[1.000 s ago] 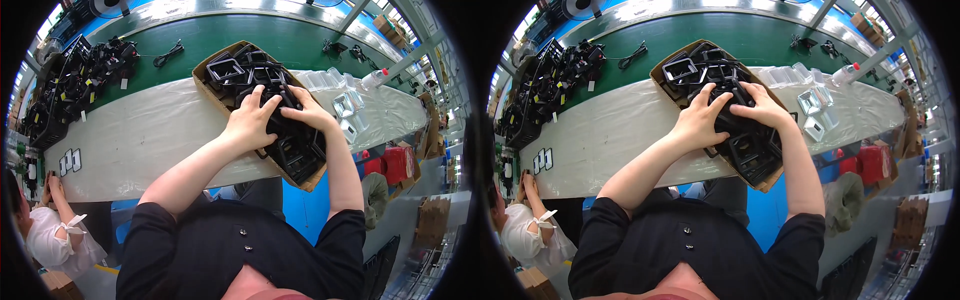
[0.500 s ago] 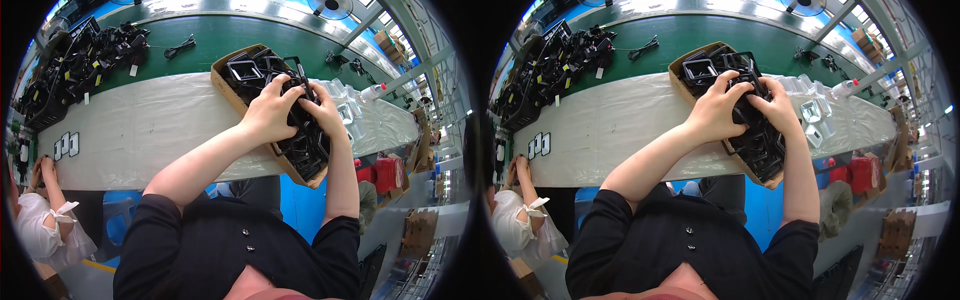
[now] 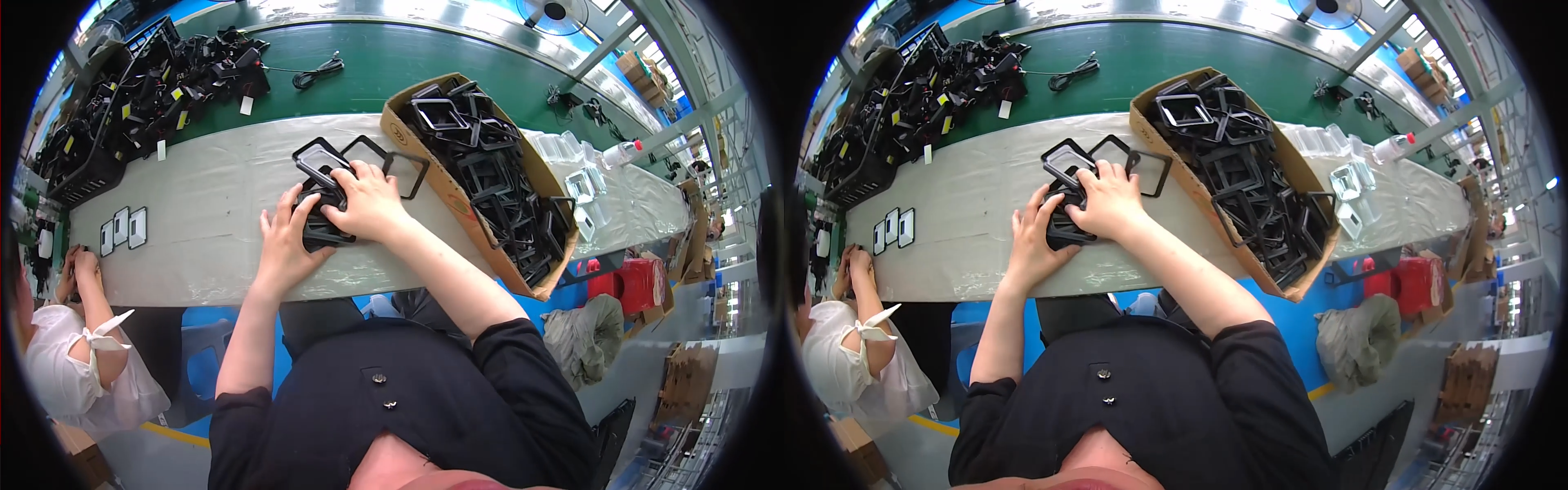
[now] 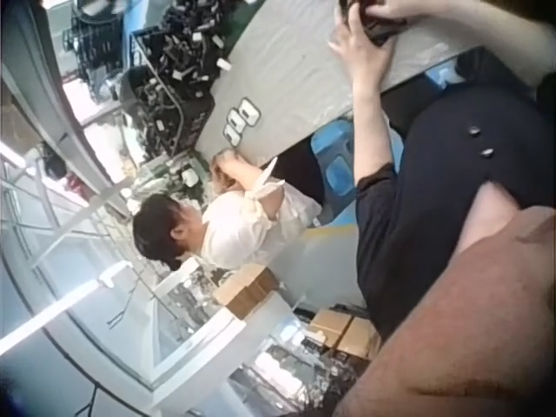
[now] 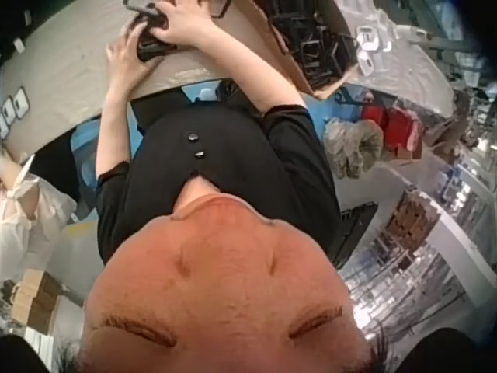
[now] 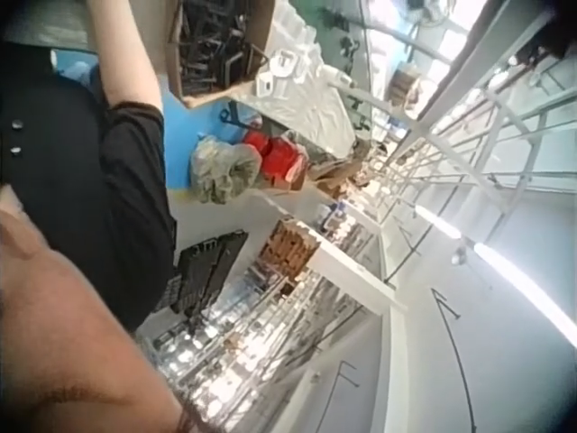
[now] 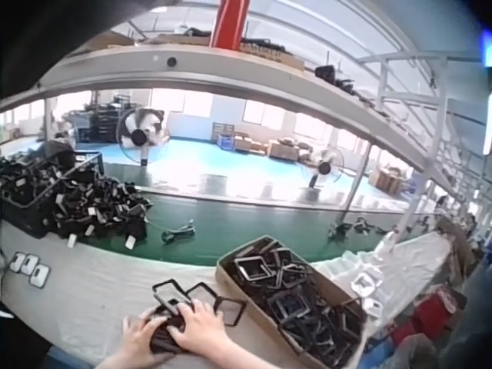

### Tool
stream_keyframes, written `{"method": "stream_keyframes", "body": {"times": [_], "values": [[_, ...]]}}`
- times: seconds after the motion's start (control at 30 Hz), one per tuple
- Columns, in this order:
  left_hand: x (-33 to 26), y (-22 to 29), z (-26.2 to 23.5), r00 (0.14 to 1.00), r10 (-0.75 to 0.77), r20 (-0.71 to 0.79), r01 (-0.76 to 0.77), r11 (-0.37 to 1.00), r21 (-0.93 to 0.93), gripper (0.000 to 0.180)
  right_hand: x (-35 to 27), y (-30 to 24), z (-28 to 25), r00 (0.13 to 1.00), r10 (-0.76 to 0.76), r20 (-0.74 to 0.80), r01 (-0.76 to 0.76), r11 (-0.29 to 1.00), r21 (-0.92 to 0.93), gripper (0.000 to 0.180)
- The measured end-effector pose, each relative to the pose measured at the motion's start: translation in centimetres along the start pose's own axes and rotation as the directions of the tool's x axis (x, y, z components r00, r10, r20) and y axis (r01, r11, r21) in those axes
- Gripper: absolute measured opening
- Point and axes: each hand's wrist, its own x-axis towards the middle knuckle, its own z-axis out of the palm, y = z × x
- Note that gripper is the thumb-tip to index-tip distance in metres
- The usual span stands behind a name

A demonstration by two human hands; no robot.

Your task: Assembling clear panes into black plastic frames on a factory production line.

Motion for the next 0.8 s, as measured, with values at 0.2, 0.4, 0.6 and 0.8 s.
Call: {"method": "stream_keyframes", "body": {"times": [0.2,0.4,0.6,0.8], "values": [[-1.6,-0.9,-1.2,0.998,-0.009,-0.065,0.002,0.994,-0.111,0.1,-0.9,3.0,-9.6,0.979,-0.195,-0.068,0.2,0.975,0.094,0.075],[-2.5,-1.0,-0.9,0.982,0.082,-0.17,-0.111,0.979,-0.17,0.089,0.8,13.7,-15.2,0.981,0.17,0.097,-0.143,0.961,-0.238,0.112],[-2.9,-1.3,0.5,0.949,0.077,-0.305,-0.135,0.976,-0.172,0.076,3.0,13.6,-11.9,0.959,0.235,0.16,-0.177,0.934,-0.31,0.103],[-3.3,-1.4,0.9,0.917,0.084,-0.39,-0.165,0.97,-0.179,0.067,2.2,14.5,-11.1,0.949,0.279,0.146,-0.23,0.931,-0.283,0.078]]}}
